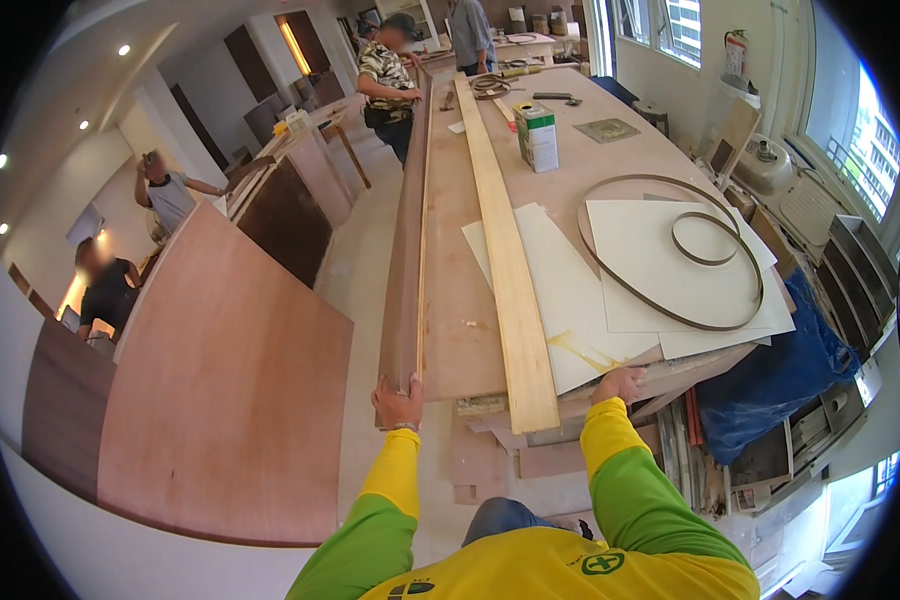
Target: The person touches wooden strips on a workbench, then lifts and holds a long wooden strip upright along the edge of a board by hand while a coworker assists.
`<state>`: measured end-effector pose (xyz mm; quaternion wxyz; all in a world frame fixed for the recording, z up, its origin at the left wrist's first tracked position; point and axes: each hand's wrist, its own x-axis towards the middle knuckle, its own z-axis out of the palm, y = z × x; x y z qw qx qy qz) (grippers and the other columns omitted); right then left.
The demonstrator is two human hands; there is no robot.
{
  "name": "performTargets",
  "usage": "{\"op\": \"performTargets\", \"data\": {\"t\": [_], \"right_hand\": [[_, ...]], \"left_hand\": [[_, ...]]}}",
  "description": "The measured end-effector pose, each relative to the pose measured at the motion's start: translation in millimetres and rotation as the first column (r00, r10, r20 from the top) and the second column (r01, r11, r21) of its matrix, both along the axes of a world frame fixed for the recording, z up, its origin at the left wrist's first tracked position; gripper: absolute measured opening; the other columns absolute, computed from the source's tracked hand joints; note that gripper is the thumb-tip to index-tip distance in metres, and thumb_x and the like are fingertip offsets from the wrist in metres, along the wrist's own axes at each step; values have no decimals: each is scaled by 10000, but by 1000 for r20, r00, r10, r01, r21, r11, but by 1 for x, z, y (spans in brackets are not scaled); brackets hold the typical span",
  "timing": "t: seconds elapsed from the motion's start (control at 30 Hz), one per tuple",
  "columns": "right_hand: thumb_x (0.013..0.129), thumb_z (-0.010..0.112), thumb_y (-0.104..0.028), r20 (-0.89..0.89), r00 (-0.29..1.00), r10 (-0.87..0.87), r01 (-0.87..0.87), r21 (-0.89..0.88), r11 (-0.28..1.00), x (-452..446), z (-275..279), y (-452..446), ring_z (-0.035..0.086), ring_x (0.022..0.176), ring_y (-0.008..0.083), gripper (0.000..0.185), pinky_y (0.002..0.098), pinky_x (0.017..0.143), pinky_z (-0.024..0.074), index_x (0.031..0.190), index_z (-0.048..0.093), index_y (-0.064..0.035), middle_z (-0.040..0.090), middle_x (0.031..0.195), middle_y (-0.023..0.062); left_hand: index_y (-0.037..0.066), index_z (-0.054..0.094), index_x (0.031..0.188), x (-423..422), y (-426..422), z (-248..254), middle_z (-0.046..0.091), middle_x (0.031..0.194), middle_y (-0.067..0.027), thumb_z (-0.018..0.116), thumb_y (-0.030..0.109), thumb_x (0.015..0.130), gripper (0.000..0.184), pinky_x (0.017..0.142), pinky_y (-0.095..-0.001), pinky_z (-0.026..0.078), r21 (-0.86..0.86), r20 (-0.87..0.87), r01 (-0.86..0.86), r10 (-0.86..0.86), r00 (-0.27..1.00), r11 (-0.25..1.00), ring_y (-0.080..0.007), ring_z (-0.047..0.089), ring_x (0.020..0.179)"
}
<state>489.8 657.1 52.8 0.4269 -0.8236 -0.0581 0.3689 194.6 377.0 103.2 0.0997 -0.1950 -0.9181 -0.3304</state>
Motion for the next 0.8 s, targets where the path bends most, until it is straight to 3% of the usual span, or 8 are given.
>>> {"op": "performTargets", "data": {"t": [0.27,0.33,0.63,0.8], "right_hand": [[937,441,-631,66,995,-70,71,-9,997,-4,-14,8,630,1061,482,779,526,907,523,1177,562,101,629,1151,343],[936,443,-632,91,993,-71,73,-12,997,-3,-17,7,630,1063,480,775,527,908,522,1169,567,96,630,1147,341],[941,448,-612,64,996,-66,67,-13,998,-3,-13,6,633,1056,483,766,523,893,531,1207,555,98,631,1154,338],[943,434,-620,29,999,-42,42,0,999,0,-22,9,622,1081,486,785,525,919,521,1219,543,107,620,1171,346]], "left_hand": [[-99,534,1280,-5,-1,-6,554,1295,-295,670,476,855,729,1085,-497,373,-6,-50,35,-35,998,999,-450,450,1257],[-118,562,1247,-6,-2,-7,532,1355,-270,649,496,843,740,1129,-491,320,-25,-43,63,-64,997,998,-445,429,1298],[-108,565,1239,-4,-1,-6,536,1350,-274,653,482,840,718,1125,-492,323,49,2,11,-11,1000,999,-445,434,1291],[-94,559,1254,-4,-1,-5,529,1355,-275,650,484,844,715,1120,-495,328,7,-30,29,-28,999,1000,-452,435,1286]]}}
